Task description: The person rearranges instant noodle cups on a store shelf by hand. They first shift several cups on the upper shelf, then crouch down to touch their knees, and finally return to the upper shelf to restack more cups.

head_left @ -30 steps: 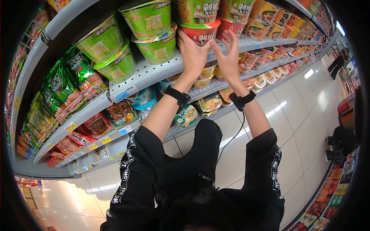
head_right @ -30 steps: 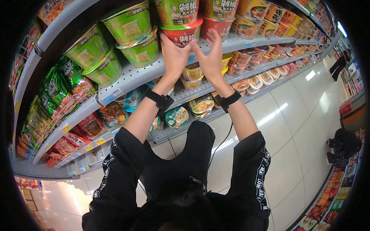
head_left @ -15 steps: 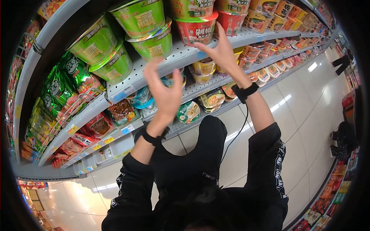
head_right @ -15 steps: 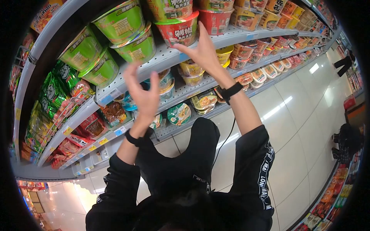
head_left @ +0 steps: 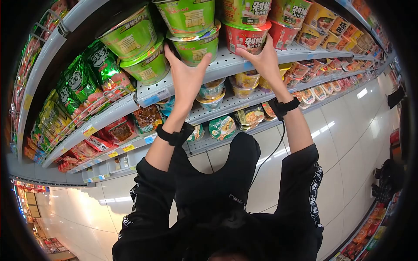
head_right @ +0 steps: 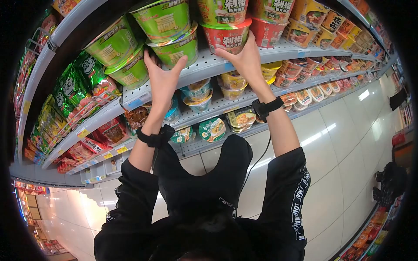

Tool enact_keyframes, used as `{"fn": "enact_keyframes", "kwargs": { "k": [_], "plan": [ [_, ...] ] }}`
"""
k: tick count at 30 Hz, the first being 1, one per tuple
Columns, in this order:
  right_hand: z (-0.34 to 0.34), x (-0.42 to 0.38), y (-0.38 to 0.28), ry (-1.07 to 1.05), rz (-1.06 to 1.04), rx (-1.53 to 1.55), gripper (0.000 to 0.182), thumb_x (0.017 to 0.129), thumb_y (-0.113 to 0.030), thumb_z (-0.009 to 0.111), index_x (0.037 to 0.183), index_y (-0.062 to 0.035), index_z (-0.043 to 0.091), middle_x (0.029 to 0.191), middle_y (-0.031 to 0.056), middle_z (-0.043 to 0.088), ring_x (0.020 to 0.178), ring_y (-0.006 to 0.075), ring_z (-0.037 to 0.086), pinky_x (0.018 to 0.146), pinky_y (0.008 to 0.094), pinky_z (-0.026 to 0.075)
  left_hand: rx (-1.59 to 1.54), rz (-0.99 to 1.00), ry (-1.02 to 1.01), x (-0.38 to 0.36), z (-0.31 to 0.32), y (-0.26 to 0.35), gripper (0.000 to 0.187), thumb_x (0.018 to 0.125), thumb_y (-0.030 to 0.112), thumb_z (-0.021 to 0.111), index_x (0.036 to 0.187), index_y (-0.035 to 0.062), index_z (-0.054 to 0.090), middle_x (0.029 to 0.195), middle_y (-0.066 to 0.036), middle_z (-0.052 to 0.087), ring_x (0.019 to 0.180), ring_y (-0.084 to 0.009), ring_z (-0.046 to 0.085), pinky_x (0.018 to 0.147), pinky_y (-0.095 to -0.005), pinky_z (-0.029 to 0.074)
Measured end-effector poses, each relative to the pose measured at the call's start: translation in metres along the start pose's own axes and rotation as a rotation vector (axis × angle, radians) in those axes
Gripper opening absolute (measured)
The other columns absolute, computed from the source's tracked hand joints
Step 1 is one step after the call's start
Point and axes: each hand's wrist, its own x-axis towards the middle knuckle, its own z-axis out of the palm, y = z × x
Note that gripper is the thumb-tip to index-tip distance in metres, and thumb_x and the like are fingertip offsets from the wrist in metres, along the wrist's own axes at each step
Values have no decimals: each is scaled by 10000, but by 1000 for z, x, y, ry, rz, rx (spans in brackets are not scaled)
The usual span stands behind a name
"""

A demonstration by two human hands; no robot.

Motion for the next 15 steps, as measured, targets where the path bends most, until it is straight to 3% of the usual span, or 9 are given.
{"fn": "enact_keyframes", "kwargs": {
  "k": [2,4,8,10,15],
  "plan": [
    [0,0,1,8,-19,-5,995,644,-438,942,1341,76,452,1238,243,647,1140,367,650,960,426,512,-29,-11,-15,8,0,5,1146,755,307,888,1497,-150,145,1475,-356,374,1389,-406,411,1157,-424,337],
    [1,1,5,23,-96,-109,914,705,-385,925,1352,56,454,1197,198,695,1098,279,697,940,379,531,-59,-24,-34,13,2,4,1156,721,313,914,1480,-147,172,1439,-340,420,1354,-398,451,1134,-425,368],
    [1,-1,1,7,-95,-100,881,716,-380,918,1334,55,465,1215,205,682,1103,281,691,942,383,528,30,-19,-29,19,8,-2,1124,684,343,937,1412,-153,240,1366,-339,477,1274,-406,517,1066,-441,428],
    [1,-2,-1,21,-48,-19,924,658,-396,938,1307,77,480,1229,252,631,1154,392,622,980,450,490,44,-15,-23,21,10,-3,1117,678,353,940,1394,-158,251,1348,-348,483,1258,-416,525,1052,-450,436],
    [1,-3,4,24,-24,-48,927,659,-396,938,1308,83,481,1242,257,614,1159,388,612,985,452,485,137,31,34,17,11,-2,1125,656,387,947,1363,-164,268,1316,-363,483,1227,-449,530,1027,-470,450]
  ]
}}
